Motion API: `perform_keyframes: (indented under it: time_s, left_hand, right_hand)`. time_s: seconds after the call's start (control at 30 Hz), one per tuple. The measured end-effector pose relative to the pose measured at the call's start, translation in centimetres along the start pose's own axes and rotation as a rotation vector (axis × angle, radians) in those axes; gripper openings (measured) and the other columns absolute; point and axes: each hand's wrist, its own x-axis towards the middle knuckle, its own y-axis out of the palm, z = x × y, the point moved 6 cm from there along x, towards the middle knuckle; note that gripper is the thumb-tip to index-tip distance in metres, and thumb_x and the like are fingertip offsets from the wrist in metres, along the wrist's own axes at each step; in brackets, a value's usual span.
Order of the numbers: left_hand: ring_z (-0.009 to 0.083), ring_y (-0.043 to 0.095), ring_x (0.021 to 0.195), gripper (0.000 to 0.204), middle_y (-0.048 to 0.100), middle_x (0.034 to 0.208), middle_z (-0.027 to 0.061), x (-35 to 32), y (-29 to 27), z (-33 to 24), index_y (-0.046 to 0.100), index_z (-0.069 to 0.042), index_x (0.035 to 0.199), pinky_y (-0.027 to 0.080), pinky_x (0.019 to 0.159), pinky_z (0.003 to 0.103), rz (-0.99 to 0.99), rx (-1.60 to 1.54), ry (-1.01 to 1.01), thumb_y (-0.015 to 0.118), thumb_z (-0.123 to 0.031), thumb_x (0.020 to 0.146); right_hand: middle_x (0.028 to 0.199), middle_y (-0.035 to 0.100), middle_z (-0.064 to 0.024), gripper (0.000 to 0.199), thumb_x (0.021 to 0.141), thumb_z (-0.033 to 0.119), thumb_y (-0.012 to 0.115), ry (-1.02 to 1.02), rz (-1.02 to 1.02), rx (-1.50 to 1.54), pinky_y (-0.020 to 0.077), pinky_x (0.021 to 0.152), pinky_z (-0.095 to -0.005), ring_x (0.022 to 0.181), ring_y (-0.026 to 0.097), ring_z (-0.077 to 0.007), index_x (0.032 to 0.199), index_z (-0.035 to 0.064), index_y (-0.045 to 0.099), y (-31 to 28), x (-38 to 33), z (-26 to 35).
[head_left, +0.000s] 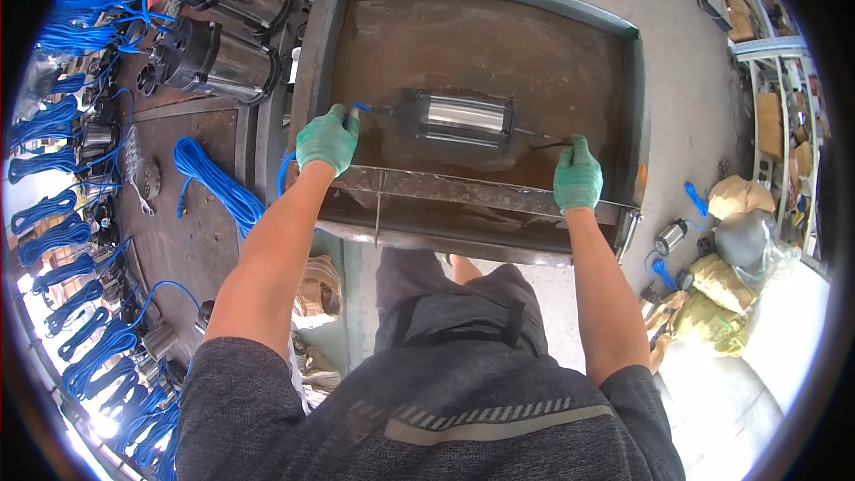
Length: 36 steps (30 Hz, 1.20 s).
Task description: The person submerges a water pump into a tank of water, moves it while submerged, and then removes it. They place the pump onto a workbench alongside several similar pumps and handle a blue cable attached to the equipment.
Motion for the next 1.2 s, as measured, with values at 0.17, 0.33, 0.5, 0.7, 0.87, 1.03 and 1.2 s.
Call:
perform_keyframes:
  time_s: [0.17,0.33,0.5,0.7,0.87,1.03,1.2]
  left_hand:
    - [0.0416,0.069,0.097,0.044,0.073,0.097,0.0218,-0.02,0.01,-0.17,0.063,-0.013,0.116,0.053,0.088,0.052,0.000,0.006,0.009,0.042,-0.049,0.104]
    - [0.0422,0.069,0.097,0.044,0.073,0.097,0.0217,-0.19,-0.19,-0.21,0.063,-0.012,0.115,0.053,0.088,0.053,0.000,-0.006,0.006,0.042,-0.049,0.104]
    - [0.0424,0.069,0.096,0.043,0.073,0.097,0.0212,0.13,0.12,-0.07,0.064,-0.012,0.113,0.053,0.087,0.053,-0.004,0.011,0.002,0.042,-0.049,0.104]
    - [0.0421,0.069,0.097,0.045,0.073,0.097,0.0212,0.02,-0.10,-0.14,0.064,-0.012,0.116,0.053,0.087,0.053,-0.010,0.001,0.005,0.042,-0.049,0.104]
    - [0.0420,0.069,0.098,0.045,0.073,0.098,0.0217,0.09,-0.02,-0.11,0.064,-0.012,0.117,0.054,0.088,0.053,0.004,0.003,0.001,0.042,-0.049,0.104]
    - [0.0421,0.069,0.098,0.045,0.073,0.099,0.0216,0.10,0.04,-0.06,0.064,-0.012,0.117,0.054,0.088,0.053,0.005,0.017,0.000,0.042,-0.049,0.104]
    - [0.0421,0.069,0.098,0.045,0.073,0.099,0.0216,-0.06,-0.19,-0.28,0.063,-0.012,0.117,0.053,0.088,0.053,0.007,0.007,0.000,0.041,-0.049,0.104]
  right_hand:
    - [0.100,0.072,-0.0214,0.030,0.098,0.026,0.052,0.001,0.005,0.018,0.0529,0.082,-0.0527,0.092,0.068,-0.0431,0.123,0.0130,0.062,-0.24,-0.13,0.13]
    - [0.098,0.072,-0.0205,0.028,0.098,0.025,0.052,0.017,0.006,0.005,0.0531,0.081,-0.0525,0.091,0.068,-0.0431,0.121,0.0144,0.062,-0.07,-0.09,0.04]
    - [0.096,0.072,-0.0201,0.027,0.098,0.026,0.052,-0.009,-0.003,0.015,0.0534,0.081,-0.0522,0.091,0.068,-0.0431,0.120,0.0151,0.062,-0.26,-0.14,0.21]
    - [0.097,0.072,-0.0203,0.027,0.098,0.026,0.052,0.001,-0.016,0.005,0.0535,0.081,-0.0525,0.091,0.068,-0.0429,0.120,0.0151,0.062,-0.05,-0.07,0.00]
    - [0.098,0.072,-0.0206,0.028,0.098,0.026,0.052,0.000,-0.011,0.001,0.0536,0.081,-0.0524,0.092,0.068,-0.0428,0.122,0.0150,0.062,-0.15,-0.04,0.07]
    - [0.098,0.072,-0.0204,0.027,0.097,0.025,0.053,-0.013,-0.025,0.035,0.0534,0.081,-0.0525,0.091,0.068,-0.0432,0.120,0.0149,0.063,-0.52,-0.21,0.49]
    - [0.097,0.072,-0.0205,0.026,0.097,0.025,0.053,-0.025,-0.034,0.006,0.0532,0.080,-0.0525,0.091,0.068,-0.0430,0.119,0.0148,0.063,-0.32,-0.07,0.13]
